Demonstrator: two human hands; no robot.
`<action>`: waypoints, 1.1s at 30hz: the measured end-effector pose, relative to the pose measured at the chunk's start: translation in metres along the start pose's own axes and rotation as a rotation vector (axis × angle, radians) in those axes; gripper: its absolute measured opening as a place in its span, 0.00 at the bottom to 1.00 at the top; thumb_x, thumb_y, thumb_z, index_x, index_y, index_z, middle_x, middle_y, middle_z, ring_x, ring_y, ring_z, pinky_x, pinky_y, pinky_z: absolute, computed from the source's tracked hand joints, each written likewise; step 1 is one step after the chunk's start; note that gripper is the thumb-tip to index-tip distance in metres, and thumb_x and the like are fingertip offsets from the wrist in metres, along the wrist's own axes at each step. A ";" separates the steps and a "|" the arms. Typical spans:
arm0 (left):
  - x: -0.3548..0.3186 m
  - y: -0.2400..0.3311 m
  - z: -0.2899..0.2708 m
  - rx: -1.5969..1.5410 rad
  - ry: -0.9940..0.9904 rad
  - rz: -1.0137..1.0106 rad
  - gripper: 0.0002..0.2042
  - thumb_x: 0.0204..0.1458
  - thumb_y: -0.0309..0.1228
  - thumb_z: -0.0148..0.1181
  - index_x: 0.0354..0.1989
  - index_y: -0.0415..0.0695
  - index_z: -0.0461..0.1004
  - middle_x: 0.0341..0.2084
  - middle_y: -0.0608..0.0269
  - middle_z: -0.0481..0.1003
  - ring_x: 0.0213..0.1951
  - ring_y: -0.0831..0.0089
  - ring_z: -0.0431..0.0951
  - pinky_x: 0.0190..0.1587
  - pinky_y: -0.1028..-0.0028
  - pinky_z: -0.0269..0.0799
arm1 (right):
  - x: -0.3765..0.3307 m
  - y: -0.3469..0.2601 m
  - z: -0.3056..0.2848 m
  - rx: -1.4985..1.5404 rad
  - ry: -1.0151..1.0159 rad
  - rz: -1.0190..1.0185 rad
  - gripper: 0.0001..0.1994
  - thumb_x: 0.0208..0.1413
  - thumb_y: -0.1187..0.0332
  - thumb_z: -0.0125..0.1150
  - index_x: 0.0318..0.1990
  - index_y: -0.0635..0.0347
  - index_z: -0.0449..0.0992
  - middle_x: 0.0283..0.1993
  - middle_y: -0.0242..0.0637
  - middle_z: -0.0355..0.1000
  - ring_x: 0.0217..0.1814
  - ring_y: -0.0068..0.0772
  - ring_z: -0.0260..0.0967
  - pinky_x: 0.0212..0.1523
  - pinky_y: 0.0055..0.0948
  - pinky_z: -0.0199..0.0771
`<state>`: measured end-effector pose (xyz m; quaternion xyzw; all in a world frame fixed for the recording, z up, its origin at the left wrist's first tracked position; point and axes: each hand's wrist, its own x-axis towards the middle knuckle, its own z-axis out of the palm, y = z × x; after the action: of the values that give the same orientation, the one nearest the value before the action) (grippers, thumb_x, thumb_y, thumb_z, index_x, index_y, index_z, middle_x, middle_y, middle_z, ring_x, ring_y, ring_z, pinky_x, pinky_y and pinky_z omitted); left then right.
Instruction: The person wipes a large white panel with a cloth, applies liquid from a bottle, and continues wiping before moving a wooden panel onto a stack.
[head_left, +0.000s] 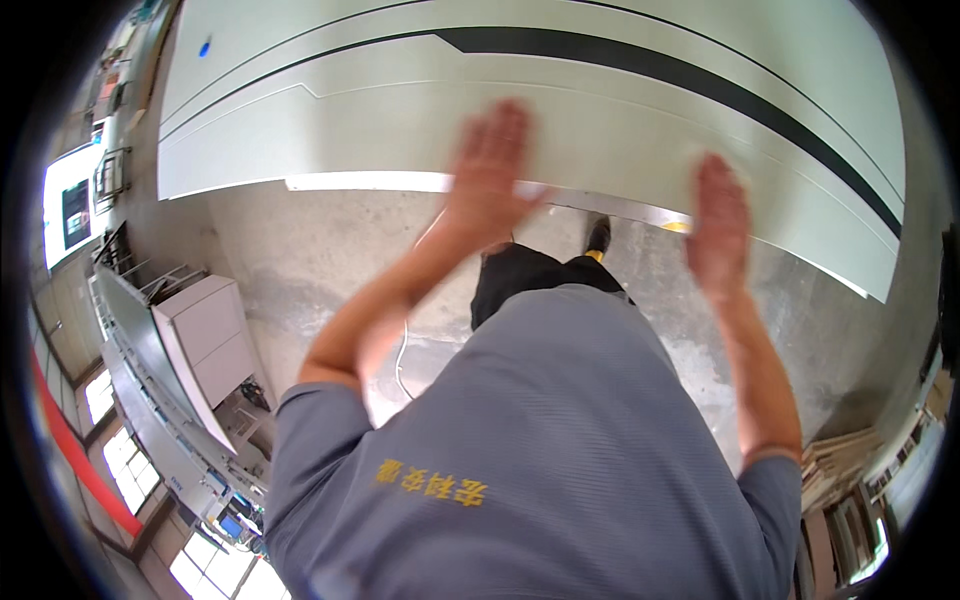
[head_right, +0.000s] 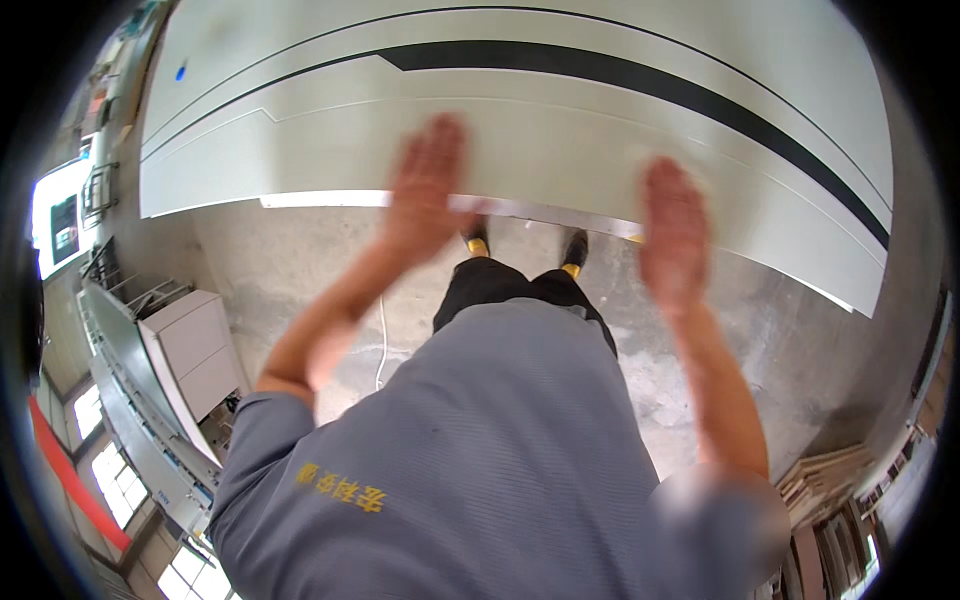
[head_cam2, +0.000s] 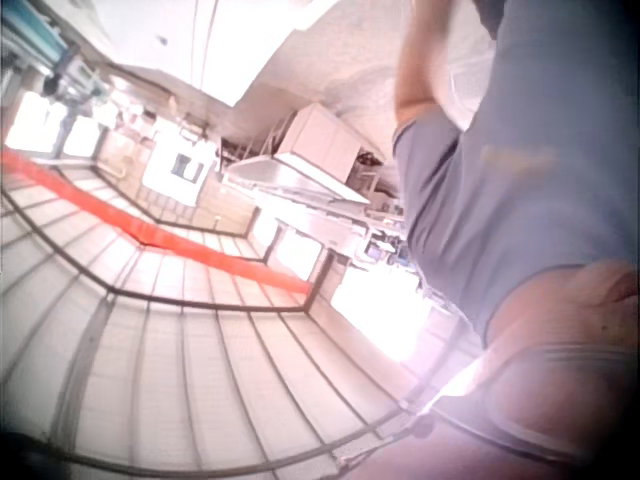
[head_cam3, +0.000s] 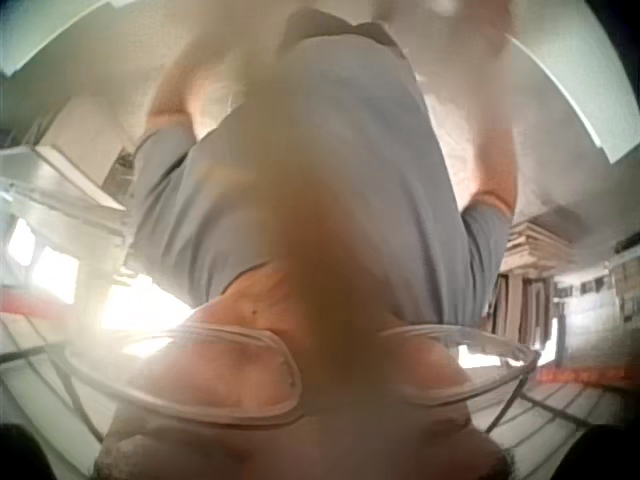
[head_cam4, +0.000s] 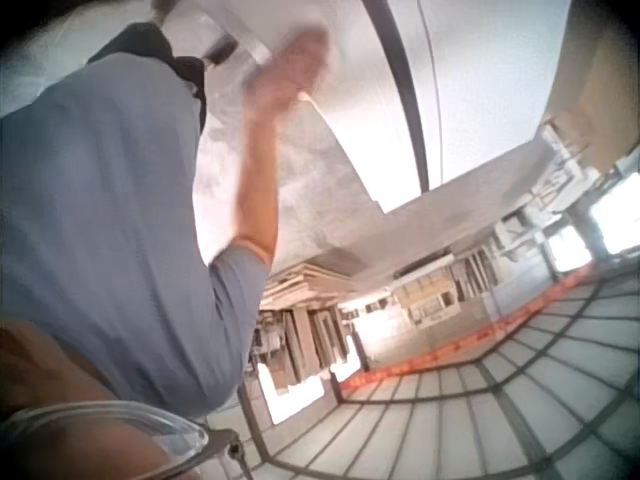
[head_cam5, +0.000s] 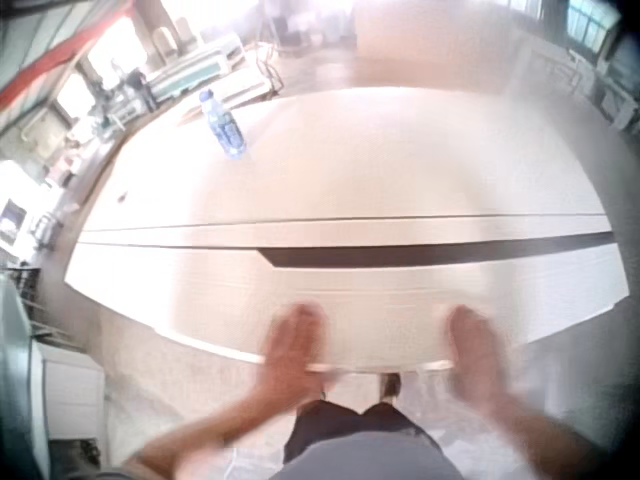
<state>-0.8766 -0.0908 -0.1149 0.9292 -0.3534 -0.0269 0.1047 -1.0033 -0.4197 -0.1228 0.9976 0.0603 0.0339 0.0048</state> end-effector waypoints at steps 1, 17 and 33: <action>0.016 0.050 0.000 -0.138 -0.066 0.057 0.47 0.59 0.58 0.57 0.77 0.37 0.50 0.78 0.45 0.46 0.80 0.54 0.42 0.79 0.53 0.34 | -0.027 0.045 -0.007 0.094 0.070 0.055 0.39 0.57 0.66 0.58 0.77 0.62 0.55 0.83 0.44 0.47 0.86 0.43 0.42 0.83 0.44 0.38; 0.003 -0.029 -0.022 -0.173 -0.041 -0.245 0.41 0.64 0.55 0.55 0.80 0.53 0.48 0.81 0.52 0.38 0.81 0.50 0.32 0.78 0.48 0.25 | -0.132 0.276 0.019 0.125 0.202 0.208 0.35 0.69 0.52 0.38 0.81 0.48 0.46 0.85 0.36 0.43 0.87 0.44 0.37 0.82 0.51 0.32; 0.012 -0.009 -0.021 -0.225 -0.034 -0.333 0.43 0.59 0.45 0.62 0.80 0.47 0.47 0.81 0.54 0.38 0.81 0.49 0.27 0.76 0.44 0.16 | -0.134 0.281 0.024 0.079 0.201 0.204 0.35 0.70 0.50 0.38 0.81 0.50 0.47 0.84 0.40 0.43 0.86 0.46 0.38 0.82 0.53 0.33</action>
<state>-0.8591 -0.0885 -0.0957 0.9567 -0.1912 -0.0988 0.1961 -1.1005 -0.7148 -0.1515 0.9896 -0.0400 0.1313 -0.0440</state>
